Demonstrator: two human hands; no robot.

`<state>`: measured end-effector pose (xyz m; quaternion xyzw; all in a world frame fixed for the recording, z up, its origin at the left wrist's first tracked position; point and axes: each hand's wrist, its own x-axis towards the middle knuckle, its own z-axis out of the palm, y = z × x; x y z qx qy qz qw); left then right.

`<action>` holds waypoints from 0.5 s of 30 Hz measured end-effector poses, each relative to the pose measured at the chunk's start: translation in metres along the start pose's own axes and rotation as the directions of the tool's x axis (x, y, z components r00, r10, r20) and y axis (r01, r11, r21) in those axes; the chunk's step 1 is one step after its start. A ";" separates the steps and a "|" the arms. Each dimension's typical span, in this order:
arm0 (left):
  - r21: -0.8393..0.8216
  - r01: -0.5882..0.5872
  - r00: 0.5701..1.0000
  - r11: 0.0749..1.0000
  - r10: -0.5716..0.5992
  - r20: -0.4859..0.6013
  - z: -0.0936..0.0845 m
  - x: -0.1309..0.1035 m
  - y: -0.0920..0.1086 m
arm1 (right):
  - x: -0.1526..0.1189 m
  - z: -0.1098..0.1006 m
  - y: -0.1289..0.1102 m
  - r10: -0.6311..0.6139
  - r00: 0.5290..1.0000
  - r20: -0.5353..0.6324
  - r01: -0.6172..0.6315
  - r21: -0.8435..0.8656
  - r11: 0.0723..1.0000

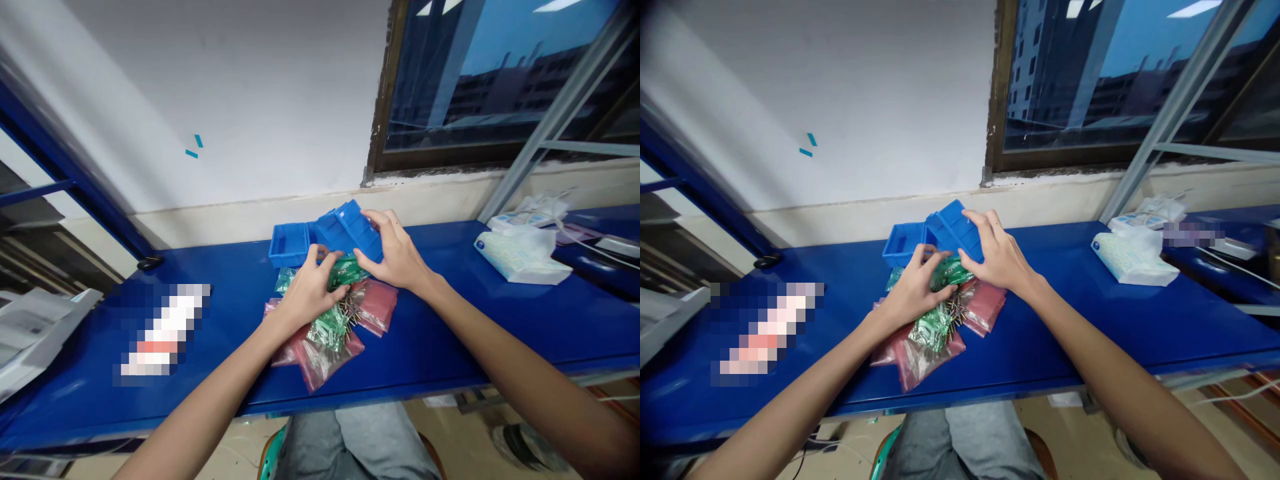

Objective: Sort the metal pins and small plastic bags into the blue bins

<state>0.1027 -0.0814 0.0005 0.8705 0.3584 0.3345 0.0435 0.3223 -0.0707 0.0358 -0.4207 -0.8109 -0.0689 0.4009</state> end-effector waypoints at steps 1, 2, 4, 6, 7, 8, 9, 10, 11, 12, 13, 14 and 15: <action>0.004 -0.019 1.000 1.000 0.019 0.009 -0.001 0.000 0.001 | 0.000 0.000 0.000 0.009 1.000 -0.004 -0.009 0.001 1.000; 0.016 -0.038 0.999 0.999 0.038 0.018 -0.002 0.000 0.002 | 0.000 0.000 0.000 0.016 1.000 -0.014 -0.016 0.002 1.000; 0.046 -0.073 0.997 0.996 0.072 0.032 -0.004 -0.001 0.004 | 0.000 -0.001 -0.001 0.020 0.999 -0.041 -0.020 0.004 1.000; 0.077 -0.109 0.992 0.991 0.104 0.064 -0.006 -0.001 0.005 | 0.001 -0.002 -0.001 0.027 0.997 -0.069 -0.027 0.002 1.000; 0.094 -0.128 0.989 0.987 0.120 0.084 -0.007 -0.001 0.005 | 0.001 -0.002 -0.001 0.036 0.996 -0.080 -0.037 -0.001 0.999; 0.110 -0.144 0.986 0.984 0.133 0.103 -0.007 -0.001 0.005 | 0.001 -0.003 -0.001 0.049 0.995 -0.088 -0.050 -0.006 0.999; 0.121 -0.159 0.982 0.980 0.144 0.119 -0.008 -0.001 0.005 | 0.002 -0.003 -0.001 0.064 0.994 -0.093 -0.065 -0.011 0.998; 0.128 -0.172 0.979 0.977 0.156 0.129 -0.008 -0.001 0.005 | 0.002 -0.004 -0.001 0.076 0.992 -0.097 -0.078 -0.013 0.997; 0.129 -0.183 0.977 0.975 0.166 0.134 -0.008 -0.001 0.005 | 0.003 -0.004 0.000 0.083 0.992 -0.099 -0.085 -0.013 0.996; 0.127 -0.194 0.975 0.973 0.177 0.136 -0.009 0.000 0.004 | 0.003 -0.005 0.001 0.085 0.991 -0.103 -0.086 -0.011 0.996; 0.126 -0.205 0.972 0.971 0.187 0.141 -0.010 0.000 0.004 | 0.003 -0.005 0.002 0.083 0.991 -0.106 -0.084 -0.009 0.996; 0.126 -0.213 0.970 0.969 0.194 0.145 -0.010 0.001 0.004 | 0.003 -0.006 0.004 0.079 0.991 -0.109 -0.080 -0.008 0.997; 0.131 -0.218 0.969 0.967 0.198 0.150 -0.011 0.001 0.004 | 0.003 -0.007 0.007 0.074 0.991 -0.110 -0.076 -0.010 0.997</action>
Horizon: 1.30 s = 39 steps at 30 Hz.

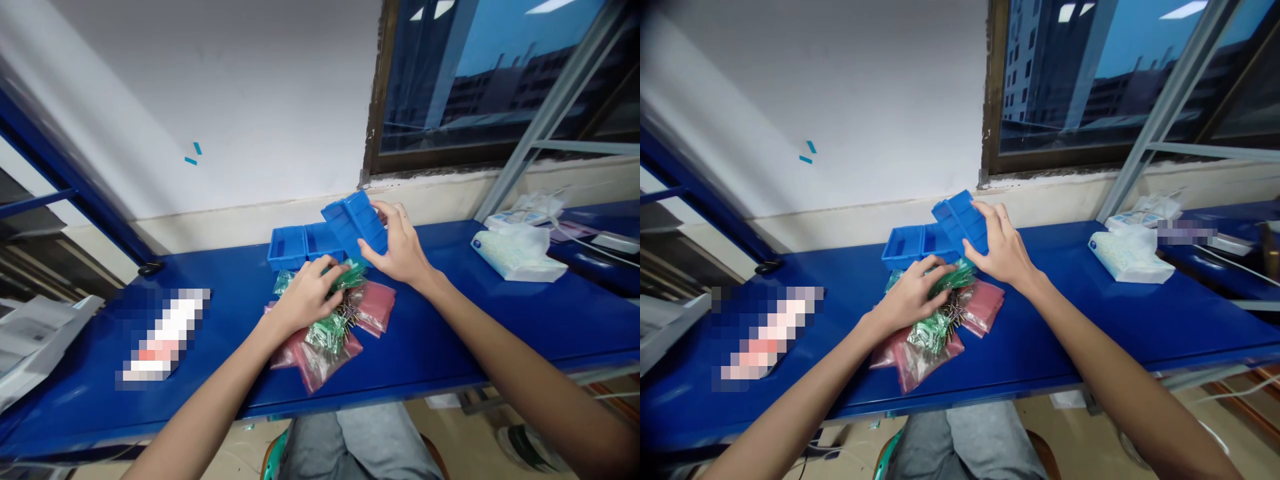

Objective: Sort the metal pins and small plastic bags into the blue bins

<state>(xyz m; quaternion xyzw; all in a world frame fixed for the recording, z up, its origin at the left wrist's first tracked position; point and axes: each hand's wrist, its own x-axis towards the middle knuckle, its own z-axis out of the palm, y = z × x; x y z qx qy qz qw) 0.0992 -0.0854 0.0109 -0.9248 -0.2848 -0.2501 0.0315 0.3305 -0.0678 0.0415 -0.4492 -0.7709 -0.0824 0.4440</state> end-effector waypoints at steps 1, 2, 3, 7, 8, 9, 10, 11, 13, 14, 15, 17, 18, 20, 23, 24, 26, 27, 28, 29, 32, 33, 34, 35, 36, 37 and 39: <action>0.008 -0.003 1.000 1.000 0.003 0.007 -0.001 0.000 0.000 | 0.000 -0.001 0.003 -0.004 1.000 0.000 0.004 -0.004 1.000; 0.015 -0.006 1.000 1.000 0.006 0.012 -0.001 0.001 -0.001 | 0.001 -0.002 0.006 -0.008 1.000 -0.001 0.008 -0.009 1.000; 0.023 -0.008 1.000 1.000 0.008 0.015 -0.002 0.001 -0.001 | 0.001 -0.003 0.009 -0.011 1.000 -0.007 0.011 -0.016 1.000; 0.017 -0.015 1.000 1.000 0.016 -0.025 -0.002 0.000 -0.003 | 0.003 0.002 0.029 0.026 0.994 -0.108 -0.030 -0.036 0.999; 0.006 -0.023 0.999 1.000 0.024 -0.048 -0.002 0.000 -0.004 | 0.004 0.005 0.036 0.060 0.986 -0.153 -0.065 -0.031 0.997; -0.006 -0.037 0.997 0.999 0.037 -0.070 -0.002 0.000 -0.004 | 0.004 0.008 0.044 0.103 0.973 -0.208 -0.109 -0.019 0.994; -0.019 -0.056 0.995 0.998 0.054 -0.090 -0.003 -0.001 -0.004 | 0.004 0.012 0.053 0.157 0.957 -0.245 -0.161 0.001 0.987; -0.031 -0.079 0.992 0.996 0.075 -0.106 -0.004 -0.001 -0.003 | 0.004 0.015 0.062 0.222 0.942 -0.250 -0.223 0.025 0.974; -0.052 -0.131 0.985 0.990 0.124 -0.120 -0.005 -0.002 0.000 | 0.003 0.021 0.081 0.360 0.907 -0.217 -0.355 0.061 0.933; -0.061 -0.157 0.982 0.986 0.149 -0.119 -0.006 -0.003 0.002 | 0.002 0.024 0.089 0.435 0.880 -0.192 -0.427 0.085 0.900; -0.070 -0.178 0.979 0.982 0.170 -0.111 -0.006 -0.003 0.004 | 0.001 0.026 0.097 0.520 0.837 -0.167 -0.508 0.115 0.854; -0.081 -0.199 0.979 0.977 0.194 -0.064 -0.006 -0.003 0.009 | -0.001 0.028 0.109 0.671 0.735 -0.096 -0.646 0.199 0.737; -0.081 -0.199 0.980 0.977 0.197 -0.027 -0.006 -0.004 0.011 | -0.002 0.029 0.113 0.720 0.692 -0.048 -0.690 0.250 0.679; -0.071 -0.184 0.981 0.980 0.188 0.052 -0.006 -0.004 0.014 | -0.005 0.030 0.117 0.758 0.650 0.052 -0.728 0.329 0.602; -0.061 -0.156 0.976 0.986 0.163 0.145 -0.006 -0.003 0.016 | -0.007 0.033 0.118 0.739 0.657 0.150 -0.731 0.368 0.575; -0.061 -0.146 0.974 0.987 0.154 0.165 -0.006 -0.003 0.016 | -0.008 0.034 0.118 0.732 0.661 0.166 -0.729 0.370 0.575; -0.060 -0.130 0.972 0.990 0.139 0.190 -0.006 -0.003 0.016 | -0.009 0.034 0.119 0.726 0.667 0.169 -0.728 0.359 0.585; -0.056 -0.123 0.972 0.991 0.132 0.195 -0.005 -0.003 0.016 | -0.009 0.035 0.120 0.729 0.667 0.154 -0.729 0.340 0.594; -0.052 -0.120 0.973 0.991 0.128 0.193 -0.004 -0.003 0.016 | -0.009 0.035 0.122 0.737 0.664 0.128 -0.733 0.311 0.606; -0.046 -0.118 0.974 0.992 0.125 0.190 -0.003 -0.003 0.016 | -0.009 0.035 0.123 0.747 0.658 0.097 -0.739 0.272 0.616; -0.019 -0.119 0.979 0.993 0.121 0.165 -0.001 -0.003 0.017 | -0.007 0.038 0.126 0.770 0.638 0.010 -0.763 0.138 0.631; -0.012 -0.123 0.979 0.992 0.124 0.159 -0.001 -0.003 0.018 | -0.006 0.040 0.127 0.773 0.634 -0.011 -0.769 0.099 0.632; -0.007 -0.129 0.979 0.992 0.128 0.158 -0.001 -0.002 0.019 | -0.005 0.042 0.126 0.775 0.632 -0.029 -0.772 0.067 0.632; -0.006 -0.135 0.977 0.991 0.134 0.165 -0.001 -0.002 0.020 | -0.004 0.045 0.125 0.774 0.632 -0.044 -0.773 0.041 0.633; -0.008 -0.141 0.974 0.990 0.140 0.177 -0.002 -0.001 0.020 | -0.003 0.047 0.123 0.771 0.635 -0.054 -0.771 0.022 0.636; -0.010 -0.145 0.970 0.989 0.144 0.196 -0.003 0.000 0.021 | -0.002 0.050 0.121 0.765 0.641 -0.059 -0.766 0.008 0.642; -0.013 -0.142 0.962 0.990 0.141 0.232 -0.004 0.001 0.021 | -0.001 0.053 0.115 0.749 0.660 -0.052 -0.751 -0.007 0.661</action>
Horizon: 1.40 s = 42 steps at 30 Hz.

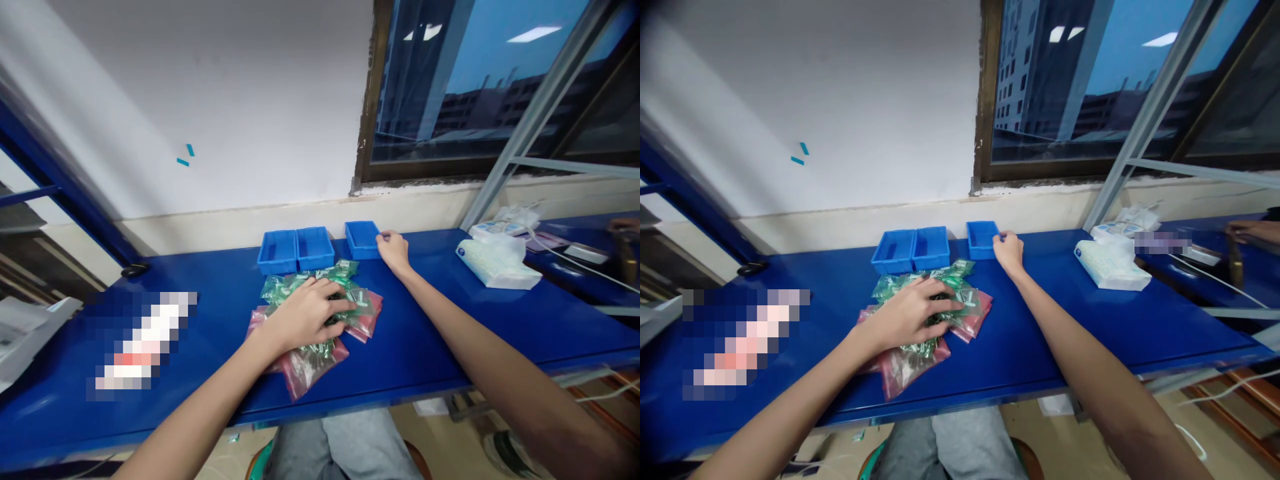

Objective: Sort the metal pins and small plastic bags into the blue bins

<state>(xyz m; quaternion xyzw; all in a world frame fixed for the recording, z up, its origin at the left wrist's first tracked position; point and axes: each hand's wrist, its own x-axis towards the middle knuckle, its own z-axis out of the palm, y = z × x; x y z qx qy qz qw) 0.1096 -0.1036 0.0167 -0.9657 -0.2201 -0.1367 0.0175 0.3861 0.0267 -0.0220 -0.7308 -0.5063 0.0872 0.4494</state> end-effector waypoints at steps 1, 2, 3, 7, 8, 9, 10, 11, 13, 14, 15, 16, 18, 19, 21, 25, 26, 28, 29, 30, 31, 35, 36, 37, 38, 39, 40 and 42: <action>-0.001 0.004 1.000 1.000 -0.004 0.012 -0.001 0.000 0.000 | -0.002 0.001 -0.003 -0.017 1.000 0.009 0.017 -0.002 1.000; -0.002 0.008 1.000 1.000 -0.008 0.017 -0.001 0.001 -0.001 | -0.005 0.001 -0.005 -0.033 0.999 0.023 0.034 -0.003 0.999; -0.004 0.009 1.000 1.000 -0.009 0.015 -0.001 0.001 -0.001 | -0.007 0.001 -0.008 -0.050 0.998 0.041 0.050 -0.001 0.999; -0.019 0.004 1.000 1.000 -0.004 -0.011 0.001 0.002 -0.003 | -0.013 0.000 -0.013 -0.124 0.982 0.144 0.121 0.028 0.992; -0.023 0.006 1.000 1.000 -0.006 -0.019 0.001 0.002 -0.003 | -0.014 0.000 -0.014 -0.145 0.975 0.167 0.140 0.039 0.989; -0.027 0.011 1.000 1.000 -0.012 -0.025 0.002 0.003 -0.004 | -0.014 0.001 -0.014 -0.165 0.969 0.186 0.159 0.047 0.986; -0.032 0.018 0.999 0.999 -0.019 -0.031 0.003 0.003 -0.004 | -0.014 0.001 -0.014 -0.179 0.963 0.202 0.173 0.050 0.984; -0.036 0.025 0.999 0.999 -0.027 -0.037 0.003 0.003 -0.004 | -0.014 0.002 -0.013 -0.191 0.958 0.216 0.185 0.051 0.981; -0.044 0.035 0.998 0.998 -0.037 -0.044 0.004 0.003 -0.004 | -0.014 0.002 -0.013 -0.208 0.949 0.237 0.204 0.045 0.978; -0.046 0.038 0.998 0.998 -0.040 -0.047 0.005 0.003 -0.005 | -0.014 0.002 -0.014 -0.214 0.945 0.247 0.210 0.041 0.977; -0.046 0.040 0.998 0.998 -0.042 -0.052 0.006 0.003 -0.004 | -0.015 0.000 -0.015 -0.218 0.941 0.260 0.214 0.042 0.976; -0.044 0.042 0.997 0.998 -0.045 -0.058 0.006 0.003 -0.004 | -0.015 -0.001 -0.016 -0.222 0.935 0.278 0.218 0.047 0.975; -0.032 0.049 0.996 0.998 -0.051 -0.071 0.006 0.003 -0.004 | -0.016 -0.005 -0.019 -0.227 0.920 0.321 0.223 0.050 0.974; -0.024 0.052 0.996 0.998 -0.054 -0.077 0.006 0.002 -0.003 | -0.017 -0.007 -0.020 -0.231 0.912 0.340 0.229 0.046 0.972; -0.009 0.054 0.995 0.999 -0.054 -0.083 0.005 0.002 -0.002 | -0.018 -0.010 -0.022 -0.239 0.902 0.358 0.247 0.025 0.969; -0.011 0.065 0.994 0.998 -0.066 -0.090 0.003 0.002 0.000 | -0.021 -0.005 -0.024 -0.249 0.923 0.292 0.269 -0.029 0.963; -0.017 0.068 0.994 0.998 -0.069 -0.088 0.003 0.002 0.001 | -0.022 -0.002 -0.023 -0.257 0.928 0.269 0.276 -0.037 0.960; -0.027 0.072 0.994 0.997 -0.074 -0.083 0.002 0.002 0.002 | -0.024 0.002 -0.023 -0.286 0.930 0.231 0.304 -0.043 0.952; -0.031 0.073 0.994 0.997 -0.075 -0.081 0.002 0.002 0.003 | -0.025 0.004 -0.022 -0.305 0.927 0.217 0.322 -0.044 0.946; -0.033 0.073 0.994 0.997 -0.075 -0.080 0.001 0.002 0.003 | -0.026 0.006 -0.022 -0.324 0.923 0.208 0.339 -0.044 0.940; -0.035 0.075 0.994 0.997 -0.077 -0.078 0.000 0.002 0.003 | -0.027 0.006 -0.022 -0.337 0.919 0.204 0.352 -0.042 0.935; -0.029 0.082 0.995 0.996 -0.084 -0.054 -0.002 0.000 0.002 | -0.028 0.005 -0.021 -0.350 0.915 0.204 0.360 -0.016 0.933; -0.025 0.082 0.995 0.996 -0.083 -0.053 -0.002 0.000 0.001 | -0.028 0.004 -0.021 -0.350 0.915 0.200 0.358 -0.007 0.934; -0.021 0.080 0.995 0.997 -0.081 -0.057 -0.002 -0.001 0.001 | -0.028 0.004 -0.021 -0.350 0.916 0.196 0.356 0.004 0.934; -0.019 0.077 0.995 0.997 -0.078 -0.060 -0.002 -0.001 0.001 | -0.028 0.003 -0.020 -0.351 0.916 0.196 0.355 0.015 0.935; -0.018 0.075 0.995 0.997 -0.076 -0.062 -0.001 -0.002 0.000 | -0.028 0.002 -0.020 -0.352 0.915 0.199 0.354 0.023 0.935; -0.020 0.073 0.995 0.997 -0.074 -0.062 -0.001 -0.002 0.001 | -0.028 0.001 -0.019 -0.354 0.912 0.205 0.356 0.027 0.934; -0.025 0.071 0.996 0.997 -0.072 -0.059 -0.001 -0.002 0.003 | -0.029 0.001 -0.019 -0.369 0.902 0.221 0.374 0.022 0.927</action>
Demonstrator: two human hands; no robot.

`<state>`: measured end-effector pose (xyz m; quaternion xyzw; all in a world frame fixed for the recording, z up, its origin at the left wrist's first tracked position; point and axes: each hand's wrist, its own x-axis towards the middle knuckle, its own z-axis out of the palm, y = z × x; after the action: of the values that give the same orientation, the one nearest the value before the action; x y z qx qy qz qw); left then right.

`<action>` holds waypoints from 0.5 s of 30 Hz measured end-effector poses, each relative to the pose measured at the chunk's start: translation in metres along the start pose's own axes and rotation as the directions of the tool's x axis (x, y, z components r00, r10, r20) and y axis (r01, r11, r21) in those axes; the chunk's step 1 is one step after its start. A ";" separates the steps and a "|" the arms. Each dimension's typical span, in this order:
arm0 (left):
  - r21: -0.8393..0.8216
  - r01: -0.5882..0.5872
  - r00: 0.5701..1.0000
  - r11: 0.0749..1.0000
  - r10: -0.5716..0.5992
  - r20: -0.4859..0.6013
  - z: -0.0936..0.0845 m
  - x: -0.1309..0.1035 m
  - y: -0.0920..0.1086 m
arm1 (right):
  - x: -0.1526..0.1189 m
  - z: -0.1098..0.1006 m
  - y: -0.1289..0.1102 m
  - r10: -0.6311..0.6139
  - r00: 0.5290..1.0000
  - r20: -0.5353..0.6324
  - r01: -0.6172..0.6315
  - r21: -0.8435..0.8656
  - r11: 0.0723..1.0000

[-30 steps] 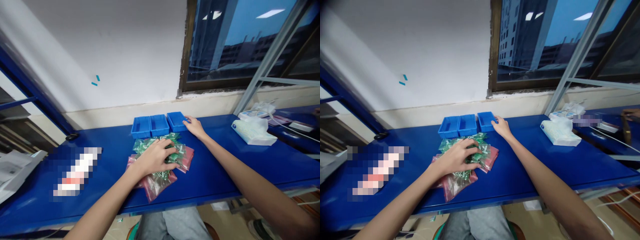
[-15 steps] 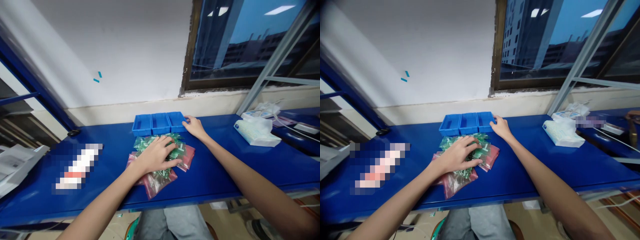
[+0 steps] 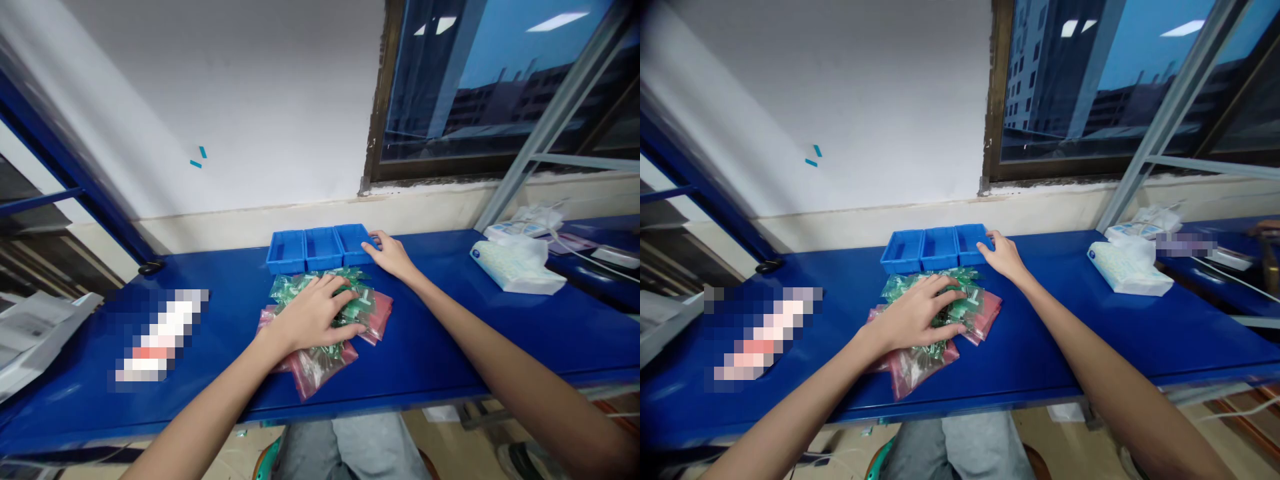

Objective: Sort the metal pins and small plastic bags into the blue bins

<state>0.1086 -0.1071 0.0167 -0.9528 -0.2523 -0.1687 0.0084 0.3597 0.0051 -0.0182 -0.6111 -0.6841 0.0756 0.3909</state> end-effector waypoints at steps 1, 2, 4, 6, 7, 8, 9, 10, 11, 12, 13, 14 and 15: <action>-0.003 -0.001 1.000 1.000 0.001 -0.003 0.000 0.000 0.001 | 0.000 0.000 0.000 -0.011 1.000 0.008 0.011 -0.010 1.000; -0.007 -0.001 1.000 1.000 0.001 -0.008 -0.001 -0.001 0.002 | 0.000 0.000 0.000 -0.020 1.000 0.012 0.020 -0.018 1.000; -0.023 0.003 0.999 1.000 -0.004 -0.037 -0.005 -0.002 0.001 | 0.000 -0.001 0.000 -0.036 0.999 0.007 0.037 -0.026 0.999; -0.033 0.036 0.995 0.999 -0.039 -0.092 -0.009 -0.004 -0.008 | 0.000 -0.002 -0.001 -0.079 0.996 -0.039 0.078 -0.040 0.996; -0.027 0.074 0.989 0.997 -0.077 -0.123 -0.011 -0.005 -0.017 | 0.000 -0.003 -0.002 -0.120 0.990 -0.073 0.116 -0.057 0.992; -0.013 0.125 0.979 0.992 -0.125 -0.162 -0.014 -0.006 -0.028 | 0.000 -0.004 -0.003 -0.171 0.980 -0.106 0.163 -0.078 0.984; 0.018 0.186 0.965 0.982 -0.180 -0.192 -0.015 -0.007 -0.040 | -0.001 -0.006 -0.005 -0.225 0.965 -0.132 0.213 -0.099 0.972; 0.052 0.246 0.950 0.968 -0.231 -0.209 -0.016 -0.008 -0.055 | -0.002 -0.007 -0.008 -0.278 0.950 -0.142 0.264 -0.112 0.958; 0.083 0.289 0.938 0.954 -0.265 -0.224 -0.016 -0.009 -0.069 | -0.004 -0.008 -0.011 -0.330 0.935 -0.129 0.316 -0.113 0.942; 0.095 0.322 0.928 0.942 -0.295 -0.226 -0.016 -0.010 -0.083 | -0.006 -0.008 -0.015 -0.379 0.920 -0.096 0.369 -0.102 0.924; 0.091 0.334 0.930 0.938 -0.312 -0.197 -0.014 -0.010 -0.095 | -0.008 -0.008 -0.020 -0.427 0.903 -0.052 0.422 -0.085 0.903; 0.064 0.327 0.936 0.943 -0.314 -0.159 -0.012 -0.010 -0.104 | -0.010 -0.008 -0.024 -0.472 0.882 0.001 0.471 -0.067 0.880; 0.025 0.312 0.943 0.950 -0.306 -0.133 -0.009 -0.009 -0.112 | -0.013 -0.007 -0.028 -0.509 0.859 0.053 0.511 -0.052 0.858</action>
<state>0.0440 -0.0151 0.0146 -0.8883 -0.4012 -0.2226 0.0194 0.3416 -0.0155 -0.0030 -0.4189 -0.8307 -0.0413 0.3643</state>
